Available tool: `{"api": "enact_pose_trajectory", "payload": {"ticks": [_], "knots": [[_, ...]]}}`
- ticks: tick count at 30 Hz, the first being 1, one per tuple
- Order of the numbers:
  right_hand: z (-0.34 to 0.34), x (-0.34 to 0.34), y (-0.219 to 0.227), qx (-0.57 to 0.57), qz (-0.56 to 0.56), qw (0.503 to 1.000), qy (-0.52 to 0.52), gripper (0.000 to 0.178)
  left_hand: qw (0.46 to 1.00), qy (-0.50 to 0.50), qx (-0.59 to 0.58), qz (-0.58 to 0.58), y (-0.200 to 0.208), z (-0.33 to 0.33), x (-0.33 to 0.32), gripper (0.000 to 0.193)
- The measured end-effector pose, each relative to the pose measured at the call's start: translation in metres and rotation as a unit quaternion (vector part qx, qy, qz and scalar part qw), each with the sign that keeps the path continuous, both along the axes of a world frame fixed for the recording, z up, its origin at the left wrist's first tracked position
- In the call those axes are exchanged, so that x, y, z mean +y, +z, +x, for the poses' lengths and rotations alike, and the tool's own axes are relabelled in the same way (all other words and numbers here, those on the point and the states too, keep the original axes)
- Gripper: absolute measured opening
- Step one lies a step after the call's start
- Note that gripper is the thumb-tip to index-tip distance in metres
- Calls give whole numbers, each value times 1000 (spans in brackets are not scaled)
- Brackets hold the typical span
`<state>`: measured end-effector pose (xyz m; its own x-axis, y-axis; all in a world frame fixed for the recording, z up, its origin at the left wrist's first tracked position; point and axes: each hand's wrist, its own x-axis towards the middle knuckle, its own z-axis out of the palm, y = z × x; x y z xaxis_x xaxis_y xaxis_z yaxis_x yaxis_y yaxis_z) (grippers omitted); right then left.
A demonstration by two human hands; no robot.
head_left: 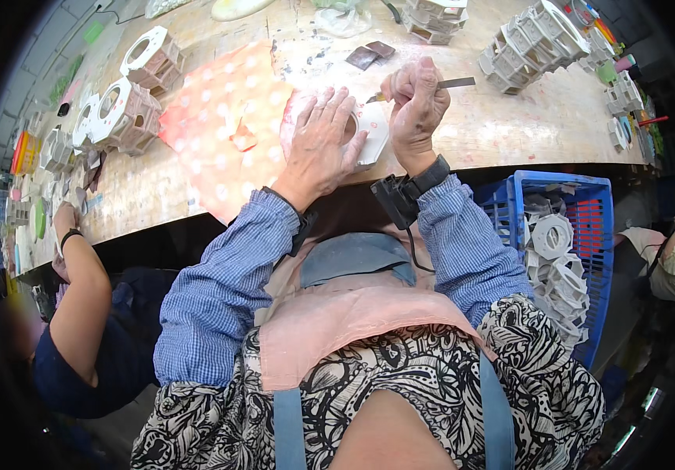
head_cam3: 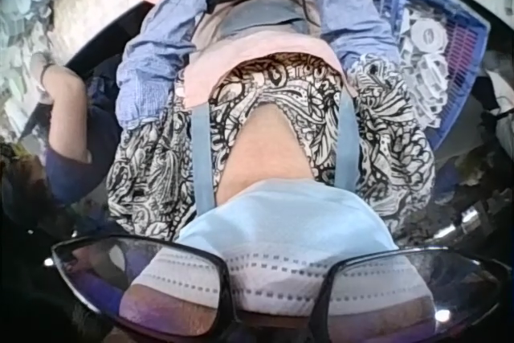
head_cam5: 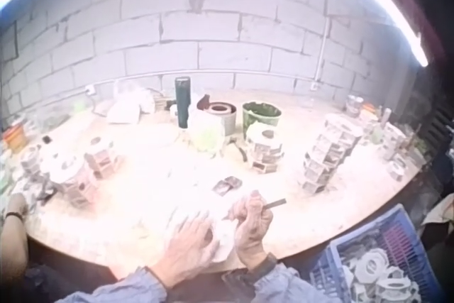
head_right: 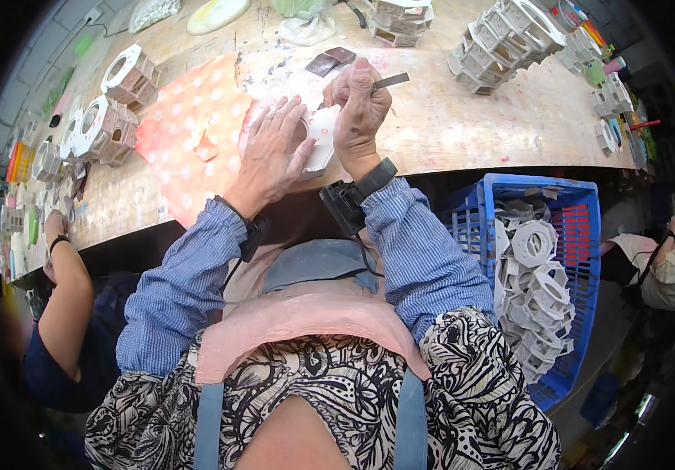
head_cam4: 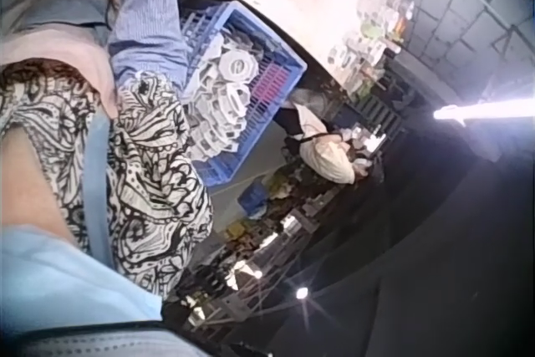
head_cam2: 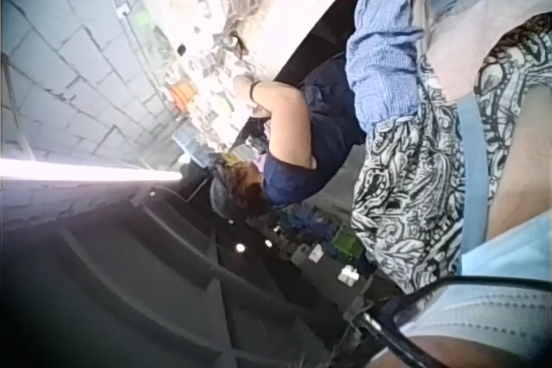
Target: The person is manually assembling small white plastic components by fitting parts together and using a tool to clean or adjust the edges.
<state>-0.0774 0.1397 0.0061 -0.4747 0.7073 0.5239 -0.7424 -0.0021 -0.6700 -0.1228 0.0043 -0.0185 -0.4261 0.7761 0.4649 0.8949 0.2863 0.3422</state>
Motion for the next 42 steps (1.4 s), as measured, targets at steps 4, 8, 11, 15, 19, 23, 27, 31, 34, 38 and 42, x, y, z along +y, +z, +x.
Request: {"api": "enact_pose_trajectory", "payload": {"ticks": [4,8,11,15,19,23,27,31,34,38,42], "knots": [[-5,0,-2,8,-8,1000,9,43,1000,3,-8,-16,0,1,-1,46],[-5,-2,-1,-2,-11,1000,20,43,1000,3,-8,-14,1,1,0,44],[-9,-4,-5,-20,-18,999,31,42,1000,4,-9,-13,-1,-3,0,43],[-10,-3,-8,-11,-1,999,50,40,1000,-2,6,-23,2,-2,0,42],[-19,1,-6,-52,62,996,38,37,1000,-12,-8,-21,5,-2,1,42],[-20,6,-7,-61,-8,995,81,38,1000,-14,1,-22,1,0,-1,42],[-14,-1,-10,-78,14,997,21,41,999,-9,6,-40,3,2,-1,41],[-7,4,-5,-39,-121,992,8,44,998,-15,17,-61,8,1,2,42],[-5,0,15,25,1,998,-61,42,996,-15,41,-83,9,-1,3,41],[9,33,34,-110,191,964,-147,34,996,-22,24,-84,6,-3,-3,44],[20,80,-1,-452,484,698,-273,28,996,-70,-51,-34,0,-16,-6,45]]}}
